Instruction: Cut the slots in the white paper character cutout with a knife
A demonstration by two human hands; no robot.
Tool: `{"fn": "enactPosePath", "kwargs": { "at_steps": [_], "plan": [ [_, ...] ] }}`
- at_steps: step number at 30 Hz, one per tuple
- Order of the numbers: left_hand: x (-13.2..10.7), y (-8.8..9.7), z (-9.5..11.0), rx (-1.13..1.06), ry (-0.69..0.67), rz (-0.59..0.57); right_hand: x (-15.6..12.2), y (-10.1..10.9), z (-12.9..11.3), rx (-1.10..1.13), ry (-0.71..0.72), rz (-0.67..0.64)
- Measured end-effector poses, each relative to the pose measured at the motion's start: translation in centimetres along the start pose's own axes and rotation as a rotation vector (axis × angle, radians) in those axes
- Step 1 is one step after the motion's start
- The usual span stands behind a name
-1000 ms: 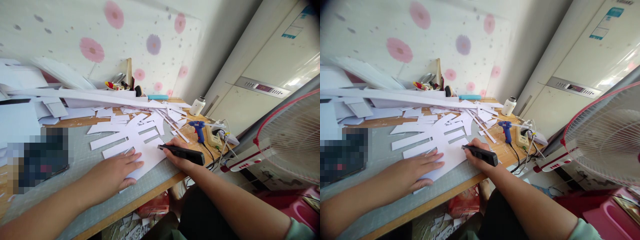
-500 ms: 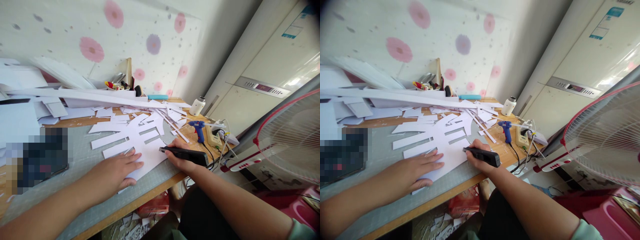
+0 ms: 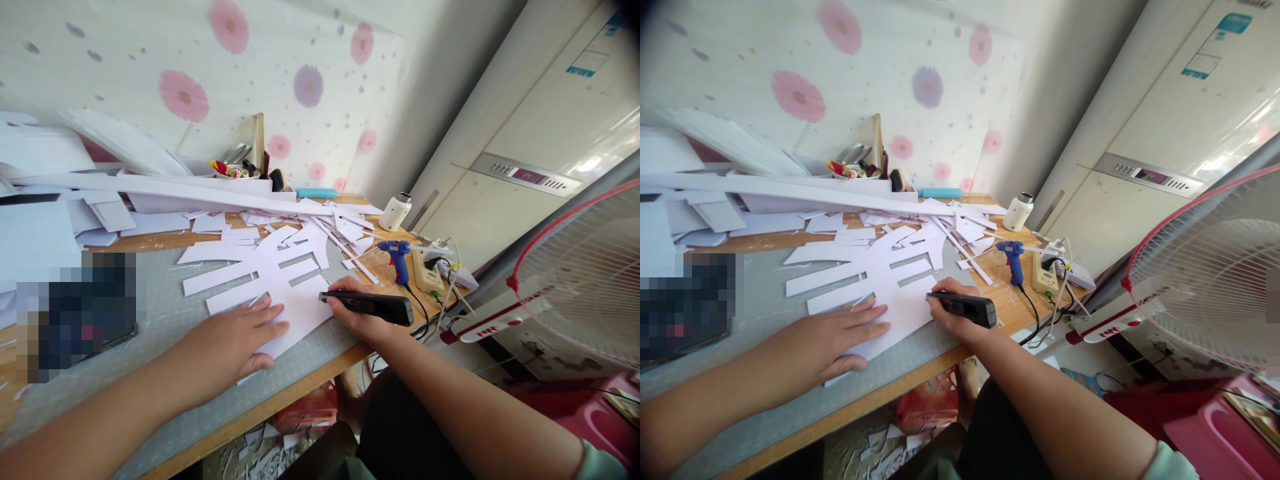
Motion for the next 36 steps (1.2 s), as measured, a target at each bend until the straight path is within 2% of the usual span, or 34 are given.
{"fn": "enactPosePath", "kwargs": {
  "at_steps": [10,16,21,23,27,29,32,34,36],
  "plan": [
    [0.1,-0.1,0.0,-0.003,0.042,-0.055,0.1,0.0,0.3,-0.002,-0.050,-0.051],
    [0.2,-0.1,-0.2,-0.023,0.029,-0.023,0.2,0.1,0.3,-0.039,-0.055,-0.071],
    [-0.1,1.1,1.2,-0.025,0.021,-0.032,0.2,0.0,0.7,0.003,-0.007,-0.059],
    [-0.2,1.5,1.8,-0.021,0.005,-0.023,0.3,0.3,0.5,0.045,0.014,-0.012],
    [-0.4,1.9,2.2,-0.002,-0.038,-0.003,0.6,2.0,0.4,0.234,-0.008,0.230],
    [-0.6,2.7,2.3,0.013,-0.051,0.042,0.8,2.2,1.0,0.363,-0.077,0.300],
    [-1.9,5.4,2.0,0.037,0.004,0.197,1.2,1.6,1.2,0.435,-0.117,0.290],
    [-4.2,7.5,1.2,0.059,0.067,0.341,1.4,1.3,0.8,0.379,-0.094,0.271],
    [-7.6,9.0,-0.2,0.122,0.153,0.491,1.4,0.9,0.4,0.313,-0.068,0.231]
  ]
}}
Point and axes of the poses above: each hand's wrist, its own x-axis towards the middle knuckle, its own y-axis out of the back of the hand, z = x × y, the point moved 8 cm from there along x, towards the middle knuckle, and after that the axes turned 2 degrees about x, right-handed, at the moved point
